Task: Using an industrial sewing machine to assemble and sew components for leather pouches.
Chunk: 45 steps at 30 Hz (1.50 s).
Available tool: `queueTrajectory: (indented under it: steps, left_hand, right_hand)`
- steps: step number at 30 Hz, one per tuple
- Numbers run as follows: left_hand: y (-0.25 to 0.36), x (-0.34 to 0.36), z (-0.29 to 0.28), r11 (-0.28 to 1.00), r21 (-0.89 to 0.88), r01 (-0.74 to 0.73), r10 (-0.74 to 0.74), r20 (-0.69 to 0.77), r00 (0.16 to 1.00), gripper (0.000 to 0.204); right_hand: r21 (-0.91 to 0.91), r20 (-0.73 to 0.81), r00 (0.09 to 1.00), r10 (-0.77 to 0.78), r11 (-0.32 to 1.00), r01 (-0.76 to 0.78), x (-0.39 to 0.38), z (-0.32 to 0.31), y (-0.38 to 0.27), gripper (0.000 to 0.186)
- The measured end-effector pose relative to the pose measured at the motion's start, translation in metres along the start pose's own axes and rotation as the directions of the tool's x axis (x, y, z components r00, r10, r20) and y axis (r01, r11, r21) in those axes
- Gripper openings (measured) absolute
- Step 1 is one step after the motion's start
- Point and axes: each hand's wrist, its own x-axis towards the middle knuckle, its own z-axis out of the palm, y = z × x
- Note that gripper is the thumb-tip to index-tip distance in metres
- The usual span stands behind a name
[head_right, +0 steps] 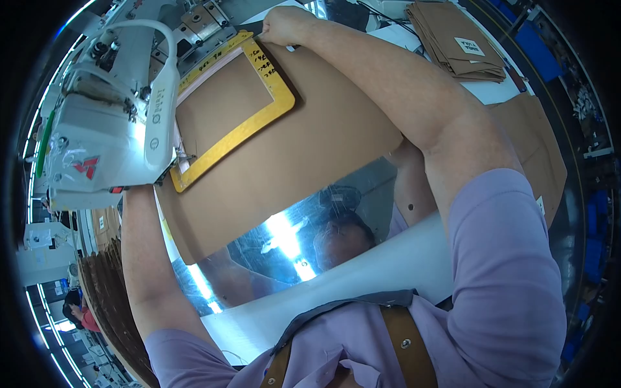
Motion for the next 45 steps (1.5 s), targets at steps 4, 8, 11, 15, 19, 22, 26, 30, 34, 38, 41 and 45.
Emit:
queueTrajectory:
  steps: [4, 8, 11, 15, 19, 22, 26, 30, 34, 38, 41, 45]
  left_hand:
    - [-0.020, 0.006, 0.005, 1.000, 0.016, -0.011, 0.011, -0.010, 1.000, 0.039]
    - [-0.033, 0.007, 0.005, 0.999, 0.029, -0.030, 0.030, -0.031, 0.999, 0.040]
    - [-0.036, 0.001, -0.004, 0.997, 0.053, -0.064, 0.067, -0.058, 0.996, 0.042]
    - [-0.019, -0.042, -0.034, 0.966, 0.119, -0.231, 0.245, -0.114, 0.963, 0.043]
    - [0.021, -0.143, -0.059, 0.942, 0.057, -0.330, 0.328, 0.047, 0.944, 0.048]
    - [0.048, -0.194, -0.059, 0.958, 0.058, -0.281, 0.272, 0.126, 0.954, 0.069]
    - [0.060, -0.223, -0.057, 0.902, 0.255, -0.347, 0.292, 0.231, 0.928, 0.085]
    - [0.053, -0.225, -0.053, 0.881, 0.307, -0.361, 0.315, 0.192, 0.930, 0.083]
    - [0.049, -0.223, -0.048, 0.916, 0.262, -0.304, 0.262, 0.185, 0.947, 0.090]
    - [0.050, -0.223, -0.047, 0.908, 0.299, -0.292, 0.254, 0.161, 0.954, 0.093]
    - [0.051, -0.224, -0.046, 0.895, 0.345, -0.282, 0.242, 0.156, 0.958, 0.094]
    - [0.052, -0.225, -0.046, 0.890, 0.358, -0.284, 0.247, 0.147, 0.958, 0.090]
  right_hand:
    - [0.123, -0.023, 0.998, 0.065, 0.990, -0.062, 0.048, 0.015, 0.008, 0.022]
    - [0.073, -0.540, 0.838, -0.076, 0.988, 0.137, 0.061, 0.015, 0.021, 0.025]
    - [0.096, -0.519, 0.846, -0.123, 0.975, 0.201, 0.036, -0.009, 0.032, 0.027]
    - [0.104, -0.273, 0.946, -0.172, 0.973, 0.207, -0.057, -0.039, 0.039, 0.031]
    - [-0.020, -0.047, 0.980, -0.193, 0.981, 0.192, -0.163, -0.049, 0.026, 0.052]
    - [-0.134, -0.012, 0.967, -0.254, 0.959, 0.251, -0.214, -0.049, 0.011, 0.060]
    - [-0.236, 0.056, 0.946, -0.318, 0.917, 0.322, -0.247, -0.053, 0.001, 0.066]
    - [-0.242, 0.113, 0.954, -0.276, 0.924, 0.296, -0.244, -0.057, -0.004, 0.061]
    - [-0.246, 0.134, 0.945, -0.300, 0.914, 0.324, -0.240, -0.055, -0.008, 0.060]
    - [-0.290, 0.131, 0.949, -0.286, 0.905, 0.312, -0.240, -0.053, -0.007, 0.063]
    - [-0.283, 0.132, 0.954, -0.268, 0.912, 0.296, -0.240, -0.054, -0.004, 0.064]
    - [-0.290, 0.143, 0.951, -0.274, 0.907, 0.305, -0.241, -0.054, -0.004, 0.064]
